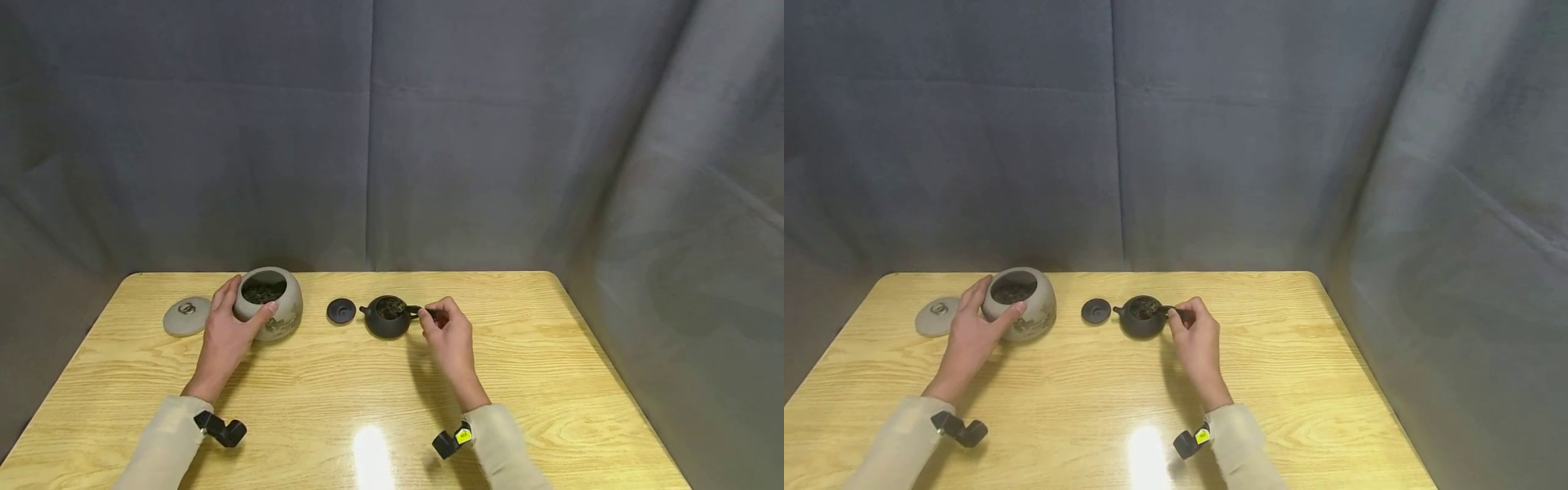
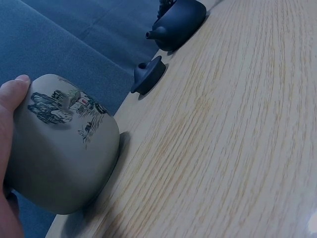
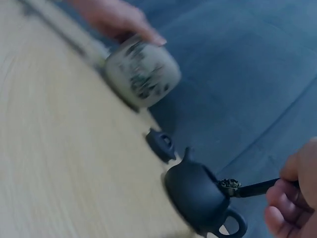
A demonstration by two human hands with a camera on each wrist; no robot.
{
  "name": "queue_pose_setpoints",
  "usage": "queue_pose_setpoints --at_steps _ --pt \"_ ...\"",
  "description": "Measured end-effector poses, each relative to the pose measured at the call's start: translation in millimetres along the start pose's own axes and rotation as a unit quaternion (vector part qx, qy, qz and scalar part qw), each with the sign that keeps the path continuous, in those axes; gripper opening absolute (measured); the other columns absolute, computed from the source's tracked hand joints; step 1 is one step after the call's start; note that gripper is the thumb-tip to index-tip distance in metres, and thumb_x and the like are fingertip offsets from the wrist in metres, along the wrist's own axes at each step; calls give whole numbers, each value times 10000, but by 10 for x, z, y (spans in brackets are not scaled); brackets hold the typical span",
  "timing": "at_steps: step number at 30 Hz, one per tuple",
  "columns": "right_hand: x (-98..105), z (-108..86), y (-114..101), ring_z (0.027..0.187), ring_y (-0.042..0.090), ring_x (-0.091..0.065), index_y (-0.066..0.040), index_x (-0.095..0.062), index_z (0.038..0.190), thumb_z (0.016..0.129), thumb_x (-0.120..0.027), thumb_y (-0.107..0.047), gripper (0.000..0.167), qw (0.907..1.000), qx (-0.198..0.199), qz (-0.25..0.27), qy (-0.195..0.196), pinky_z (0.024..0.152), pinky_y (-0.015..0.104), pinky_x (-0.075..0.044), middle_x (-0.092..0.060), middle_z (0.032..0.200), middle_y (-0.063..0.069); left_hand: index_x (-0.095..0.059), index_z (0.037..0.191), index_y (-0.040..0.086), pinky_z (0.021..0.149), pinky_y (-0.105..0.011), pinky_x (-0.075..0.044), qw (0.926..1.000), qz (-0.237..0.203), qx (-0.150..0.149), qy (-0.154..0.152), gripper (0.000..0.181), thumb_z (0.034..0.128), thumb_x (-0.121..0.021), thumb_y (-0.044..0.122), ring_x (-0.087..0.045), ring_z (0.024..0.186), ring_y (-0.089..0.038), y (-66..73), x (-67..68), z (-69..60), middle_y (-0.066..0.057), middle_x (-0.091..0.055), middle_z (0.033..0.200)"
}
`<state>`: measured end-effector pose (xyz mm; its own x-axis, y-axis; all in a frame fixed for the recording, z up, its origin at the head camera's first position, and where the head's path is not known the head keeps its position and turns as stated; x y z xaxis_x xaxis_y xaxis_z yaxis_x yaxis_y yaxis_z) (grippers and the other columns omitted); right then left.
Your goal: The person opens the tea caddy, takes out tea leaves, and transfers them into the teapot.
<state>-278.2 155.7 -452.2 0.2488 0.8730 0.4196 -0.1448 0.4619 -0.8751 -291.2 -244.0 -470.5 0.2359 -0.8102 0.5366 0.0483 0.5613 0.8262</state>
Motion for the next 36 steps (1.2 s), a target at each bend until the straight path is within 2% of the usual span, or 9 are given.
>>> queue_pose_setpoints --at_steps 3,7,10,13,17,20,23,26,36 --pt "-42 -29 -110 717 112 -579 -62 -695 1066 1024 -723 -113 72 9929 889 -789 -75 619 210 -484 -704 892 90 -240 1713 129 1235 -706 -306 10000 -6 -22 6 992 971 -747 548 -277 1612 -461 14 -7 5 -173 -222 1771" --pt "-79 -99 -225 719 102 -505 -38 -701 1073 1012 -727 -63 71 9660 2086 -1523 -67 600 204 -437 -637 901 58 -238 1714 133 1235 -707 -305 10000 -35 -29 -14 991 972 -745 551 -280 1611 -458 28 -10 4 -168 -219 1772" --pt "-59 -126 -252 717 105 -500 -45 -709 1075 1008 -725 -44 70 9595 2316 -1603 -31 589 211 -443 -635 914 60 -230 1716 138 1233 -713 -304 10000 -44 -24 -38 992 974 -741 553 -278 1610 -464 38 -10 -1 -171 -211 1774" --pt "10 -104 -220 732 104 -554 -57 -713 1087 1014 -727 -71 76 9751 1839 -1243 -33 610 220 -479 -680 919 66 -225 1717 136 1232 -714 -303 10000 -47 -8 -45 996 973 -741 553 -273 1611 -466 39 -10 -6 -171 -205 1776" --pt "130 -29 -43 719 83 -617 -42 -706 1119 1021 -722 -87 109 9985 537 11 -109 643 210 -534 -721 919 95 -220 1717 128 1236 -708 -303 10000 -52 20 -30 1006 971 -745 552 -268 1616 -460 28 -3 -12 -165 -199 1780" --pt "234 11 90 677 81 -635 10 -683 1119 1020 -709 -56 122 9938 -265 1080 -44 649 210 -566 -701 885 82 -218 1717 126 1235 -704 -307 10000 -46 9 -20 1008 971 -745 552 -274 1614 -459 23 4 -11 -162 -200 1781" --pt "346 17 173 648 85 -640 48 -659 1111 1023 -694 -36 126 9840 -661 1653 25 643 217 -580 -677 841 18 -217 1718 131 1229 -707 -312 10000 -41 -6 -10 1006 971 -744 552 -283 1609 -465 23 14 -10 -162 -201 1780" --pt "447 -2 236 646 84 -636 56 -641 1113 1036 -676 -41 128 9807 -806 1781 12 645 222 -578 -662 816 -23 -213 1719 133 1225 -711 -313 10000 -34 -19 7 1007 972 -744 550 -290 1605 -471 24 21 -8 -164 -202 1779" --pt "741 -91 449 603 83 -594 38 -647 1125 1042 -698 -119 185 9830 -1120 1404 390 623 224 -554 -627 765 -48 -214 1719 133 1230 -705 -313 10000 -42 -9 9 1011 969 -745 557 -289 1607 -464 27 0 -22 -166 -208 1777"
Point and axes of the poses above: each hand's wrist, its own z-axis towards the middle knuckle, its own x-axis out of the back of the hand, y = z × x, the point moved 7 cm from there along z, towards the middle knuckle
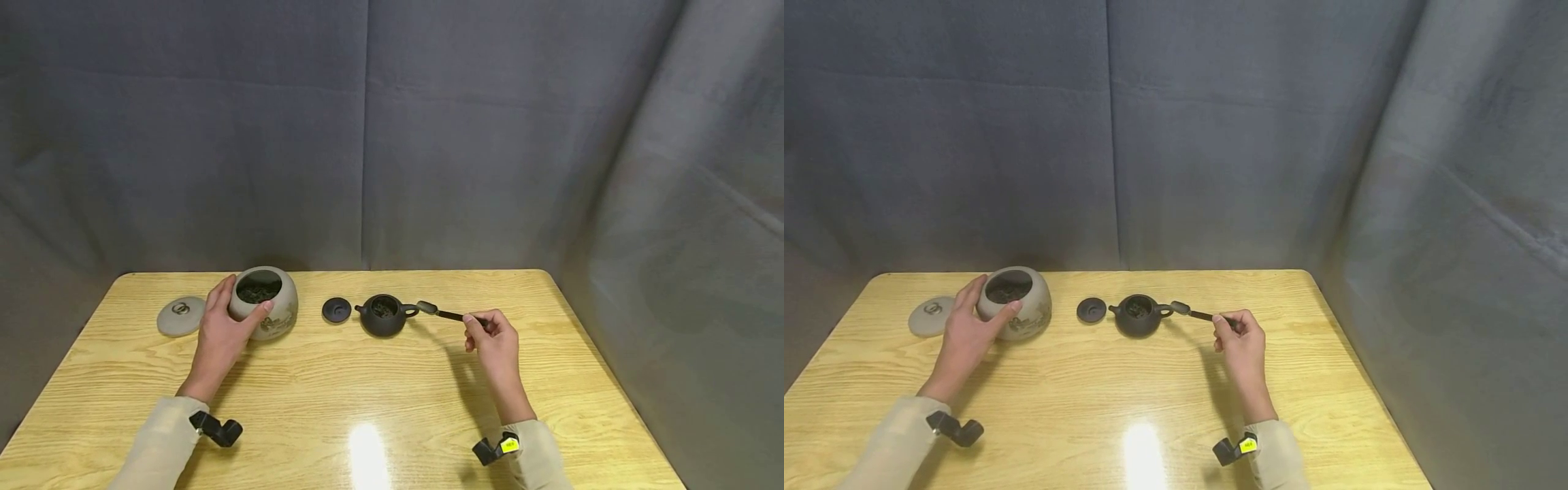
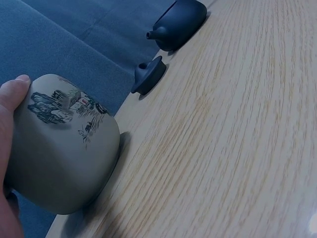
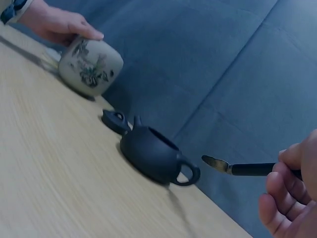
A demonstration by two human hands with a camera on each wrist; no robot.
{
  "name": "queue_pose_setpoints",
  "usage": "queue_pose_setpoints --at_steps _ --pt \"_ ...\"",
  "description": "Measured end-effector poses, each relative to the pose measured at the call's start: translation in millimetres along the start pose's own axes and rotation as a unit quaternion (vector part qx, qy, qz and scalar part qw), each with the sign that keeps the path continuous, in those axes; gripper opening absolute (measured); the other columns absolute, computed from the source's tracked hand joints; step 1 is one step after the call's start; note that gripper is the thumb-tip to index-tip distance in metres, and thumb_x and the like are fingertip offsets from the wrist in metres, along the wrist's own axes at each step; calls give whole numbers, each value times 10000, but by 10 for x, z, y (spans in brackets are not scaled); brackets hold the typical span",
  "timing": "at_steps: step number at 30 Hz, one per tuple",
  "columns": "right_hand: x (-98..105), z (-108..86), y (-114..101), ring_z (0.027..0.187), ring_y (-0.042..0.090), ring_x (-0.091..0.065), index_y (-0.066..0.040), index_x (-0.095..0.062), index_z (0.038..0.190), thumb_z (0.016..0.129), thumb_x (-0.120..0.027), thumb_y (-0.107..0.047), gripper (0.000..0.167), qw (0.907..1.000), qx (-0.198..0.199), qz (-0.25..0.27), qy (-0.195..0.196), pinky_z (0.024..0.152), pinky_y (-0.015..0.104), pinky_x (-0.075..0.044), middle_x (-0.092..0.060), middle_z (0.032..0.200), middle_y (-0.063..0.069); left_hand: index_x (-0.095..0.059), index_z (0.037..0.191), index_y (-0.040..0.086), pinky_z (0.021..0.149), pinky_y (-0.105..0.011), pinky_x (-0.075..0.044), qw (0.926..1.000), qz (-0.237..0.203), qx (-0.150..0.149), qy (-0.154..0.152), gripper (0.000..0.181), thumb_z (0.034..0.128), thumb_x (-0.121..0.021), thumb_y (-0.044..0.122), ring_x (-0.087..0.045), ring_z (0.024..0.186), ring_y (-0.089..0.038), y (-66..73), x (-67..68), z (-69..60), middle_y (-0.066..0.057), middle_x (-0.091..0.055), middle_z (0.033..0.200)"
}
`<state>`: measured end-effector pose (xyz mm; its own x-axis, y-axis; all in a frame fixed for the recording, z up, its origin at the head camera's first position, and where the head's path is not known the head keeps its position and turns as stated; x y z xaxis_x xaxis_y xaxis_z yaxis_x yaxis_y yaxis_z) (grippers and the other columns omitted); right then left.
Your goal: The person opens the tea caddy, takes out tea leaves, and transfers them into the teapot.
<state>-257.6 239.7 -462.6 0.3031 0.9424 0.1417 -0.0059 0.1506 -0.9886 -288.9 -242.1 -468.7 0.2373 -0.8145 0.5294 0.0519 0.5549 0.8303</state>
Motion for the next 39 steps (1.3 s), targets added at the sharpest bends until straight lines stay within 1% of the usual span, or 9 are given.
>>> queue_pose_setpoints --at_steps 7,11,14,19,23,25,28,34,39 --pt "111 14 68 647 68 -598 36 -653 1141 1045 -686 -91 163 9979 241 -584 141 629 202 -550 -653 863 65 -226 1715 125 1230 -708 -311 10000 -3 -43 22 1003 970 -750 544 -294 1602 -472 -3 0 6 -178 -217 1771" --pt "122 3 47 692 80 -606 -13 -669 1149 1055 -678 -112 137 9842 802 -1570 187 624 197 -530 -683 933 139 -232 1716 138 1219 -717 -316 10000 -11 -63 14 993 970 -753 536 -298 1596 -484 -8 -2 13 -183 -224 1767" --pt "96 -21 -3 728 119 -613 -36 -684 1130 1052 -678 -100 101 9597 1498 -2362 275 626 207 -507 -705 931 128 -226 1718 148 1213 -722 -317 10000 -16 -55 -9 995 970 -753 536 -298 1593 -490 -12 -5 16 -183 -220 1768" --pt "-13 -107 -98 782 171 -636 -13 -697 1140 1015 -701 -14 125 9018 2781 -3297 261 628 250 -510 -678 975 123 -231 1717 149 1210 -721 -322 10000 -21 -43 -12 991 969 -754 535 -305 1589 -490 -8 -6 14 -179 -222 1767" --pt "-116 -179 -108 714 145 -611 -48 -718 1156 1018 -705 -43 139 8630 3235 -3877 132 546 231 -471 -632 972 103 -238 1716 154 1211 -717 -322 10000 -42 -20 -3 986 968 -756 533 -310 1587 -485 -10 -4 10 -173 -224 1767" --pt "-164 -200 -96 671 133 -585 -66 -732 1156 1028 -701 -78 132 8504 3265 -4125 50 518 225 -447 -639 956 93 -241 1715 153 1211 -718 -322 10000 -42 -19 4 984 968 -757 533 -312 1586 -486 -10 -1 9 -175 -224 1767" --pt "-216 -210 -54 640 145 -563 -83 -742 1161 1028 -703 -102 141 8394 3092 -4470 -62 507 254 -442 -663 940 93 -240 1715 145 1211 -720 -321 10000 -44 -21 3 986 969 -756 532 -311 1587 -487 -10 4 7 -178 -222 1768" --pt "-225 -189 83 705 279 -679 -46 -704 1215 957 -741 -31 261 8325 2444 -4971 -96 522 390 -532 -718 957 154 -220 1717 127 1216 -724 -313 10000 -15 -49 -37 998 975 -747 535 -290 1596 -492 -8 6 11 -190 -209 1770" --pt "-218 -189 171 708 283 -690 -20 -683 1214 942 -776 -63 291 8294 2068 -5187 -132 516 386 -528 -720 924 152 -221 1715 113 1223 -721 -306 10000 -8 -54 -36 1003 973 -751 531 -279 1602 -492 -2 -1 15 -195 -207 1770"
Point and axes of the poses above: each hand's wrist, its own z-axis towards the middle knuckle, its own x-axis out of the back of the hand, y = z × x, the point moved 7 cm from there along z, towards the middle knuckle
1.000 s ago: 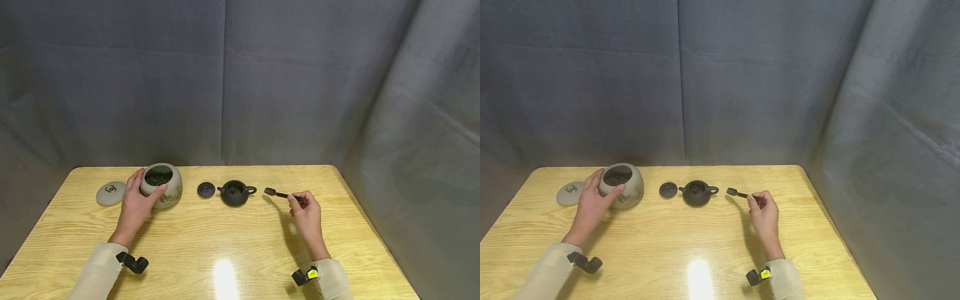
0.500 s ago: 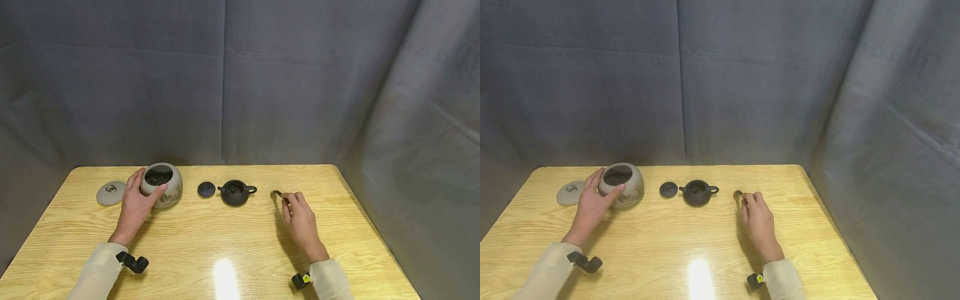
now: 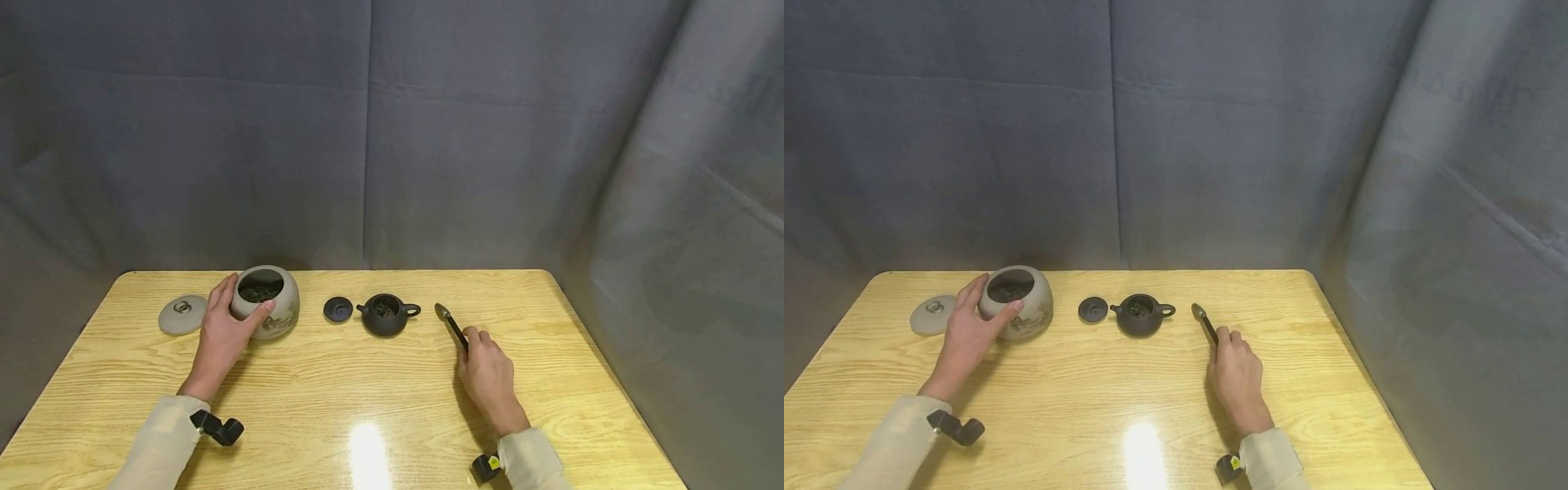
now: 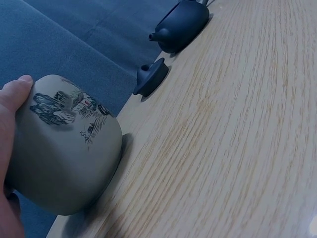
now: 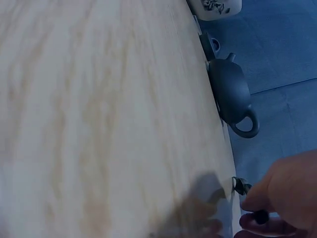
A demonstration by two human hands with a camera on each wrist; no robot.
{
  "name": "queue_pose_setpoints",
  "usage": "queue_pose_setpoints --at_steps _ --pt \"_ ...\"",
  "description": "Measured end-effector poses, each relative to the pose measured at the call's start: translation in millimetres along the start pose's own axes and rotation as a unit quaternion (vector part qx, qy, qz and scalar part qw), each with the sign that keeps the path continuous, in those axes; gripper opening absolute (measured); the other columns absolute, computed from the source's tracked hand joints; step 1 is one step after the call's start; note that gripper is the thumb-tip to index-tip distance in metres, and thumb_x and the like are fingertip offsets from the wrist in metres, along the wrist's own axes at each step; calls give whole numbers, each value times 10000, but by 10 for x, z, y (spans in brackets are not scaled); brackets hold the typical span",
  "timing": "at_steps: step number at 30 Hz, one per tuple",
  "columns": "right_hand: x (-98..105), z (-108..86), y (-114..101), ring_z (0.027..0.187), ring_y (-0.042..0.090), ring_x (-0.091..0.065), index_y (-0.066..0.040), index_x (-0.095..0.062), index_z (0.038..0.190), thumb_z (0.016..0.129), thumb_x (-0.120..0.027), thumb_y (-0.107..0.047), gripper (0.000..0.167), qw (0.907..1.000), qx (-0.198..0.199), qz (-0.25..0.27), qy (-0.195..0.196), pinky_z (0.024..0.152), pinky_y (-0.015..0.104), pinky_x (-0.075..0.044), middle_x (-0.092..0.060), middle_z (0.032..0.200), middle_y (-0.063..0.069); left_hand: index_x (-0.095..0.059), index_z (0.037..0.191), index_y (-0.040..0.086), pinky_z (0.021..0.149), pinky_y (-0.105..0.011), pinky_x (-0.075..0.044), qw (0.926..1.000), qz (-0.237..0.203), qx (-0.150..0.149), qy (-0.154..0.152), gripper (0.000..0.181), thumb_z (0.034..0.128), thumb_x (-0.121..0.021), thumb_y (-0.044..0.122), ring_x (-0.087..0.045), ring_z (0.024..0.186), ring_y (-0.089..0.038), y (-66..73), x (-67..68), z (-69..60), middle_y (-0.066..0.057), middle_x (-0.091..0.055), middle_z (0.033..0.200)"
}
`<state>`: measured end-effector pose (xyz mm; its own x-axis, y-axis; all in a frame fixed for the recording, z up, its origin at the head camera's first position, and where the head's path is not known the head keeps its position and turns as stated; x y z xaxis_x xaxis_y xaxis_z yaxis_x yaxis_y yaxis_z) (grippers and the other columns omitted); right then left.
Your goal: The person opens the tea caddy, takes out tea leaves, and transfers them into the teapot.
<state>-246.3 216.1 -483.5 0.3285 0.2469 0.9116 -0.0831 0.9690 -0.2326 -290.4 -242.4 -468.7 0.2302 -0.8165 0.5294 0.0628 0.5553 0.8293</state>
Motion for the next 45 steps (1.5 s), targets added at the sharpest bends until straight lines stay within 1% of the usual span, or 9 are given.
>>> queue_pose_setpoints --at_steps 14,21,23,26,29,33,36,39,45 --pt "-99 6 38 683 230 -629 -11 -694 1184 967 -752 -119 249 9976 -294 41 -632 505 337 -471 -711 970 153 -207 1716 105 1254 -693 -288 10000 41 34 70 1023 967 -762 526 -266 1619 -454 22 43 -19 -196 -220 1765" --pt "-134 10 71 654 216 -592 -13 -696 1187 982 -729 -149 247 9953 -465 95 -847 503 339 -459 -702 974 151 -282 1695 91 1255 -670 -311 9985 93 -212 498 964 964 -789 463 -327 1594 -428 57 33 -64 -181 -293 1729" --pt "-131 13 79 663 225 -603 -15 -694 1196 985 -728 -158 258 9950 -490 115 -866 515 356 -478 -704 991 152 -332 1673 70 1243 -661 -332 9963 152 -479 700 908 968 -803 394 -358 1573 -422 102 42 -103 -184 -327 1703" --pt "-110 20 85 657 222 -599 -15 -691 1210 989 -728 -164 269 9947 -539 203 -850 523 360 -482 -695 982 143 -428 1615 29 1205 -639 -380 9865 407 -1204 1035 789 962 -819 237 -426 1517 -418 237 57 -200 -203 -405 1642" --pt "-77 33 67 633 199 -578 -13 -693 1217 995 -726 -161 269 9953 -534 313 -744 514 330 -461 -680 952 127 -526 1525 -30 1243 -589 -370 9641 744 -2163 1352 673 931 -823 81 -493 1448 -434 427 47 -351 -243 -505 1544" --pt "-34 65 -11 620 182 -572 -13 -712 1198 997 -723 -150 243 9969 -398 496 -459 509 302 -443 -684 936 120 -646 1376 -46 1319 -305 -316 9428 695 -2952 1381 501 899 -800 -29 -571 1369 -418 615 -39 -560 -235 -614 1403" --pt "-24 89 -92 639 178 -581 -13 -723 1178 998 -721 -148 225 9961 -338 760 -294 525 300 -450 -699 957 119 -711 1256 -17 1202 -73 -332 9466 353 -2984 1167 347 915 -762 -50 -647 1260 -349 675 -145 -658 -178 -675 1302" --pt "-39 106 -162 689 181 -602 -22 -729 1176 1004 -712 -156 218 9925 -449 1117 -212 564 299 -463 -712 986 110 -738 1169 22 1085 -34 -395 9572 189 -2738 918 234 940 -756 -24 -688 1153 -289 690 -291 -690 -128 -711 1221" --pt "-116 167 -349 807 183 -662 -41 -719 1231 1019 -711 -180 254 9738 -741 2134 -279 638 269 -497 -713 1099 99 -766 1116 92 971 -377 -575 9803 136 -1952 263 126 994 -750 67 -709 1115 -234 639 -630 -608 -46 -731 1164"
Point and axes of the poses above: each hand's wrist, its own z-axis towards the middle knuckle, its own x-axis out of the back of the hand, y = z × x, the point moved 7 cm from there along z, towards the middle knuckle
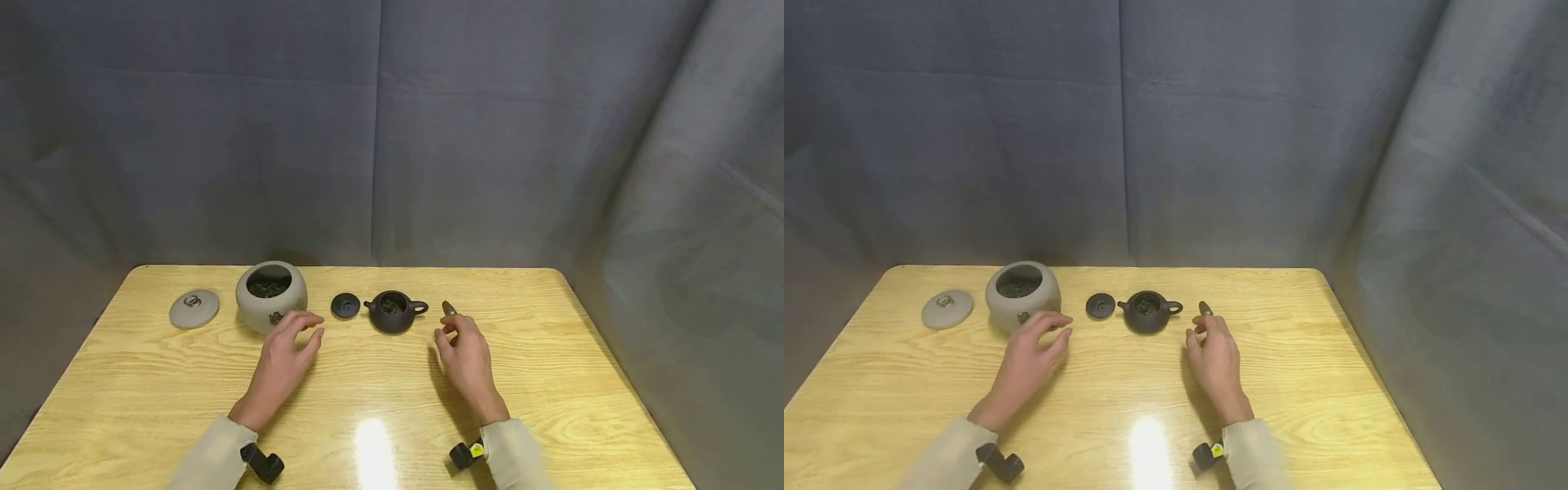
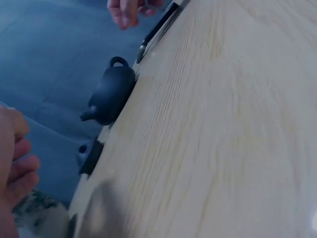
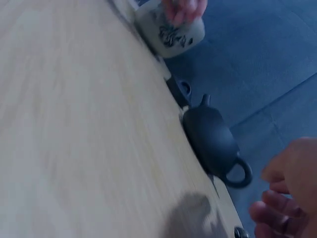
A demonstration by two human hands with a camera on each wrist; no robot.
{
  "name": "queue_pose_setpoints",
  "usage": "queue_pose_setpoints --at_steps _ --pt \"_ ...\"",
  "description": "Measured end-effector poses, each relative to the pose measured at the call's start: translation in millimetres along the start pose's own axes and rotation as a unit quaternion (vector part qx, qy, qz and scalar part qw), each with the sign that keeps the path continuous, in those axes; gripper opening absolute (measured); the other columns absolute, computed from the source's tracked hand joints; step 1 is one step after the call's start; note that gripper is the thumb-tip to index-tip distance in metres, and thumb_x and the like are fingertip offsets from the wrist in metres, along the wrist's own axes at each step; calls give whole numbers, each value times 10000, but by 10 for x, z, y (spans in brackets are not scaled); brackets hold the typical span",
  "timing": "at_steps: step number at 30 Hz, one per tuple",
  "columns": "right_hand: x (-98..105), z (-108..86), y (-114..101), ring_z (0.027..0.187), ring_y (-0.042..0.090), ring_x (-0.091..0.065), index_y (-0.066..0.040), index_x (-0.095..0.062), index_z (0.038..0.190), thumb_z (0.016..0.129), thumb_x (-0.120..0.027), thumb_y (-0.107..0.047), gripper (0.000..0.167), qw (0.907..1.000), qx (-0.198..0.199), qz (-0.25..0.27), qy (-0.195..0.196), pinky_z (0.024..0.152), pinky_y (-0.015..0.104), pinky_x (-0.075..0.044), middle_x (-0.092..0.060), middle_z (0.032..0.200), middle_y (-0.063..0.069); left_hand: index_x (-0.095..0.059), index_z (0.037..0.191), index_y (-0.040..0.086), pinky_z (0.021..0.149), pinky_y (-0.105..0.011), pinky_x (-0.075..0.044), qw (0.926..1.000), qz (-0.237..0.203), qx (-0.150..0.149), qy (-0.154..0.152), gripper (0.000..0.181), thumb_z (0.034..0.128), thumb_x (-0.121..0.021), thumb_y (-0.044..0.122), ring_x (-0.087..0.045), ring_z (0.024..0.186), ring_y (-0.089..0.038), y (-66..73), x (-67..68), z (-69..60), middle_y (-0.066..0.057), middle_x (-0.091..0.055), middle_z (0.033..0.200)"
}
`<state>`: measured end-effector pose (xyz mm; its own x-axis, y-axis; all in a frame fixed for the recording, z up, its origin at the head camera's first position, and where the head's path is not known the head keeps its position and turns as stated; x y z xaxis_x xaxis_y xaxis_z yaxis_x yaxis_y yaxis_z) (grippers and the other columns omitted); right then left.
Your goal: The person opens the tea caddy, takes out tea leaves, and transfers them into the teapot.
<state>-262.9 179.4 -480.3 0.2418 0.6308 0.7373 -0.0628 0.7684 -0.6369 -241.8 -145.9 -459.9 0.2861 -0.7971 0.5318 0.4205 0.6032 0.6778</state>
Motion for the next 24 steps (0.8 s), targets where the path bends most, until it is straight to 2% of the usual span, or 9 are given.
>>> queue_pose_setpoints --at_steps 2,7,11,15,18,24 --pt "-60 38 -56 828 189 -665 -40 -714 1246 1020 -722 -195 274 9991 -72 409 -19 658 259 -508 -693 1155 106 -782 1098 91 926 -438 -599 9998 -31 196 -86 105 1000 -744 76 -720 1073 -232 -43 -101 49 -47 -740 1131" --pt "-241 165 -174 840 208 -627 -49 -685 1341 1029 -726 -234 365 9912 -216 1305 -102 648 251 -497 -623 1322 147 -798 1131 58 794 -372 -603 9967 30 786 -203 146 1020 -727 121 -713 925 -212 -153 -332 184 -80 -745 1109" --pt "-376 257 -241 863 213 -610 -65 -648 1423 1036 -717 -243 431 9862 -226 1628 -186 681 266 -492 -592 1420 159 -763 1235 16 778 -387 -584 9912 116 1244 -446 249 1031 -716 151 -708 893 -253 -248 -511 272 -146 -722 1198" --pt "-481 317 -293 889 215 -613 -62 -632 1448 1034 -720 -219 451 9866 -171 1593 -320 729 281 -500 -600 1422 163 -711 1307 -31 922 -499 -596 9866 234 1501 -593 330 1039 -709 162 -709 1079 -363 -342 -656 329 -212 -676 1284" --pt "-535 342 -309 924 230 -620 -54 -629 1448 1026 -728 -206 460 9879 -181 1491 -391 766 289 -501 -611 1403 161 -683 1347 -40 1014 -533 -576 9848 291 1582 -659 370 1056 -690 187 -676 1217 -402 -362 -731 363 -230 -640 1335" --pt "-596 367 -306 982 254 -625 -47 -631 1437 1029 -722 -221 453 9876 -248 1431 -594 804 321 -511 -601 1409 156 -675 1359 -39 1042 -527 -580 9829 515 1632 -677 388 1074 -666 225 -675 1243 -408 -369 -797 432 -221 -600 1385"
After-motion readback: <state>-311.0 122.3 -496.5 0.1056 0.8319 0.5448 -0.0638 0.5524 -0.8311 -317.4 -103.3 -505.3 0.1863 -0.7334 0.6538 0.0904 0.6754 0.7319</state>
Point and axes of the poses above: each hand's wrist, its own z-axis towards the middle knuckle, its own x-axis out of the back of the hand, y = z × x, the point moved 7 cm from there along z, towards the middle knuckle
